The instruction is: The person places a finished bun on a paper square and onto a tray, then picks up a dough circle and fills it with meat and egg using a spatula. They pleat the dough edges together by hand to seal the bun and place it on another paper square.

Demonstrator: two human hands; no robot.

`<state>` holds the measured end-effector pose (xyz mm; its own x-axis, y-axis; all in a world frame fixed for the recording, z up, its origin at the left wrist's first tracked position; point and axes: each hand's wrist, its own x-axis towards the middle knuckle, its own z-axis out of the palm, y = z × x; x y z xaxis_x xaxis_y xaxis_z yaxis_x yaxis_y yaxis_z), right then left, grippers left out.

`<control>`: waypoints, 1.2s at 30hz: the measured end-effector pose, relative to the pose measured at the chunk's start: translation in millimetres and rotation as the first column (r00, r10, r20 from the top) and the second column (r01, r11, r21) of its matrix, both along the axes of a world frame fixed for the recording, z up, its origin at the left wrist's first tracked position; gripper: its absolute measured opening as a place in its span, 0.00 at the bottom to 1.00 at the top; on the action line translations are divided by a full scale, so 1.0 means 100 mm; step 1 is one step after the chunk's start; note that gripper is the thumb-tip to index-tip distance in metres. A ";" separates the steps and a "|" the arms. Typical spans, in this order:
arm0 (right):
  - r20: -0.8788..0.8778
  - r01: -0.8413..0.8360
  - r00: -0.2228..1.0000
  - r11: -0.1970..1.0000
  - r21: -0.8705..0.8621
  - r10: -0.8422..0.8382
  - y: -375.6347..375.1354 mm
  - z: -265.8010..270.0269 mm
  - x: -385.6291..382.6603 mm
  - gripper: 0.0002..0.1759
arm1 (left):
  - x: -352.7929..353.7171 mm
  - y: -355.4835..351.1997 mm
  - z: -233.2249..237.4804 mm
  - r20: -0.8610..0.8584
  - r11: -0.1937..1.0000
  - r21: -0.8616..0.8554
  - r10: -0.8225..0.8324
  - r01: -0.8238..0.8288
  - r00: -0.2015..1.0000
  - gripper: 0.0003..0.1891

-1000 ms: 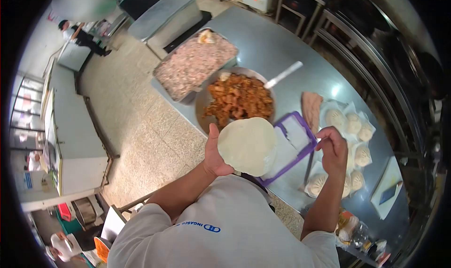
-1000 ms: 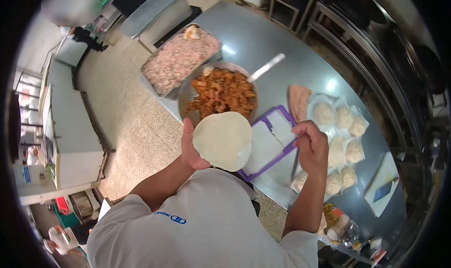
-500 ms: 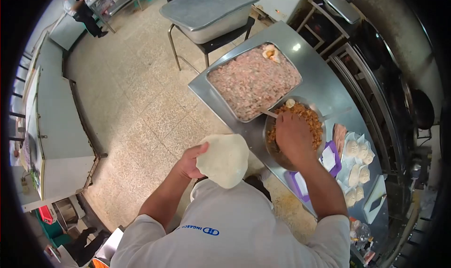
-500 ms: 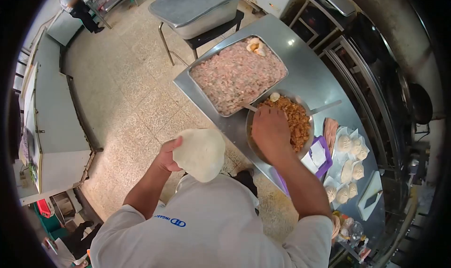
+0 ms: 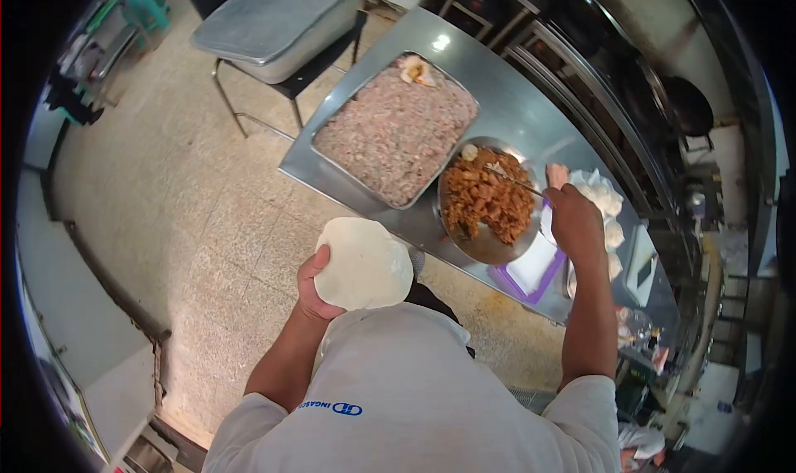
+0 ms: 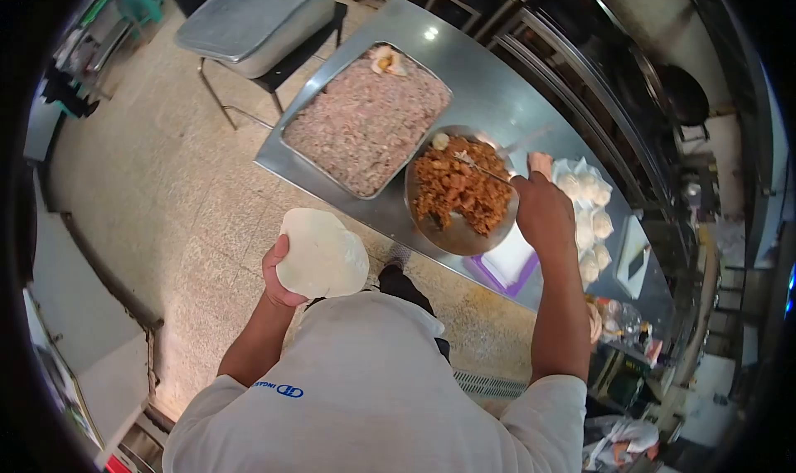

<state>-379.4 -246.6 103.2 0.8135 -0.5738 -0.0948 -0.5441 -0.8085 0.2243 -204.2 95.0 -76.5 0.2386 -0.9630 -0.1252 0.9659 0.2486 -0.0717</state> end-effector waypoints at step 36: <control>-0.012 -0.124 0.992 0.977 0.174 0.128 -0.67 -0.94 -1.63 0.21 | -1.31 -1.00 -0.75 0.098 0.954 0.223 -0.228 0.202 0.969 0.33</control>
